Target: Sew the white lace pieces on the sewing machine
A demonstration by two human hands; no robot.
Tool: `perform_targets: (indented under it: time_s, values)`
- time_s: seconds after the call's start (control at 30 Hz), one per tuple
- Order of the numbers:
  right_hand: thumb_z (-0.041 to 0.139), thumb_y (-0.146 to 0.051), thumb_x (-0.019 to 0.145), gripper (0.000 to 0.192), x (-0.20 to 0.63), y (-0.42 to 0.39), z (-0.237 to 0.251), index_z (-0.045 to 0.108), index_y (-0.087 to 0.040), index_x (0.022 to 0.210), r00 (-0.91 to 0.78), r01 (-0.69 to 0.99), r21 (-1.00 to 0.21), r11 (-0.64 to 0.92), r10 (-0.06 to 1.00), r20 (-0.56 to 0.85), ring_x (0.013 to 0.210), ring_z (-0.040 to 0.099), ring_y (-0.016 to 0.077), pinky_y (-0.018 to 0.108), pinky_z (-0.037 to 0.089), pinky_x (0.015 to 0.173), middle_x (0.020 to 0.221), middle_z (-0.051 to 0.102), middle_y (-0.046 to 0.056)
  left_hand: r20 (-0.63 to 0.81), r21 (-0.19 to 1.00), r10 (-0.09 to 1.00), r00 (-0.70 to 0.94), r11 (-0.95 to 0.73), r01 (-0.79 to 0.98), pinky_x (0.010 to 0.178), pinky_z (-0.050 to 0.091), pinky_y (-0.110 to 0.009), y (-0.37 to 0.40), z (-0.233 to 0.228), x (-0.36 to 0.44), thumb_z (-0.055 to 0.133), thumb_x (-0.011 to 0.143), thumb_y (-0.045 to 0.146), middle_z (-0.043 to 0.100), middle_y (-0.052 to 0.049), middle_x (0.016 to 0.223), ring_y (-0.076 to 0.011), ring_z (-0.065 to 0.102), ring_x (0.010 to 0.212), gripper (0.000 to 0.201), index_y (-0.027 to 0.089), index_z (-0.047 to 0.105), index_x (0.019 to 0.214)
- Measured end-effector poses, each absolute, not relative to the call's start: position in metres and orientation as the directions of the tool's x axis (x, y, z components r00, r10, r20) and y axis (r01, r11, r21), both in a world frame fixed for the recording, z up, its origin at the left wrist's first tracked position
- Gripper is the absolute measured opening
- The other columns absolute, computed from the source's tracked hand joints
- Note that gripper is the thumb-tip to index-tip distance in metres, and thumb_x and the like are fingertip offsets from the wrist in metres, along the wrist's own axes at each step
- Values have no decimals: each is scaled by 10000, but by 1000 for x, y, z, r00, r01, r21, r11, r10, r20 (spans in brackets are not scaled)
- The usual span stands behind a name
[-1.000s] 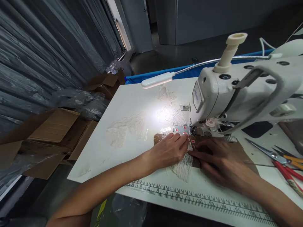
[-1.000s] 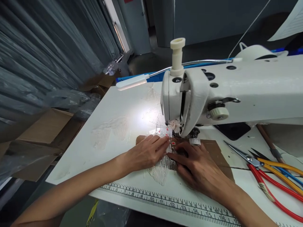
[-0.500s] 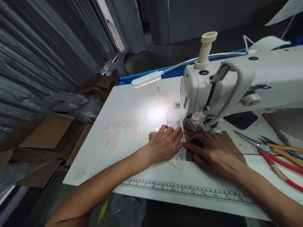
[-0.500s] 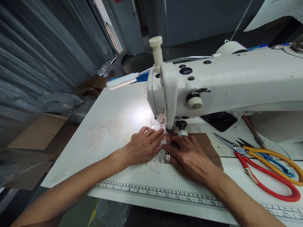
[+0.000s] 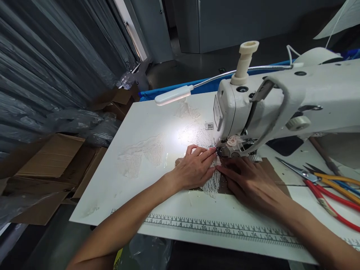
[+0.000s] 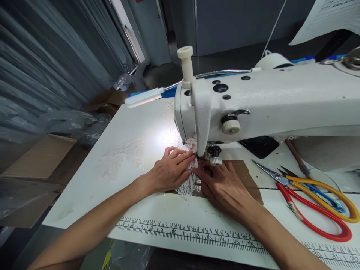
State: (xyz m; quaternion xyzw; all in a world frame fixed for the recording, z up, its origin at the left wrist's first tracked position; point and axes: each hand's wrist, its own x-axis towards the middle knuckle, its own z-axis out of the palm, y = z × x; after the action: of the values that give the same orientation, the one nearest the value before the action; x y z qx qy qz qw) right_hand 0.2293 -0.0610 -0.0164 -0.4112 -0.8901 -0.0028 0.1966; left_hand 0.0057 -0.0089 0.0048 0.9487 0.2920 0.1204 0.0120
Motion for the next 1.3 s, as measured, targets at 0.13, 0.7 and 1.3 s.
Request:
perform_targets:
  time_s: [0.13,0.7,1.3]
  values:
    - [450,-181,917,423,230,-61,-15,542,-282,1318,-578,731,-173,660,734,358,987,537,279,447,465,813,1126,570,109,229,148,571,788,-821,552,997,340,-512,-8,4,6,417,967,307,532,-140,1385,-279,523,1144,388,125,528,1290]
    - [481,-244,947,392,231,-66,-21,545,-286,1332,-531,736,-275,619,779,333,1003,554,281,491,472,856,1175,570,103,263,190,582,769,-813,550,988,350,-508,-9,-2,5,449,947,311,519,-109,1406,-275,499,1175,416,159,495,1332]
    - [458,-251,966,339,233,-62,-19,608,-273,1270,-530,701,-332,631,773,348,1025,557,254,481,467,887,1081,580,93,347,49,515,784,-845,533,1031,336,-429,-16,-3,10,357,981,231,633,-110,1211,-212,567,1025,315,114,611,1126]
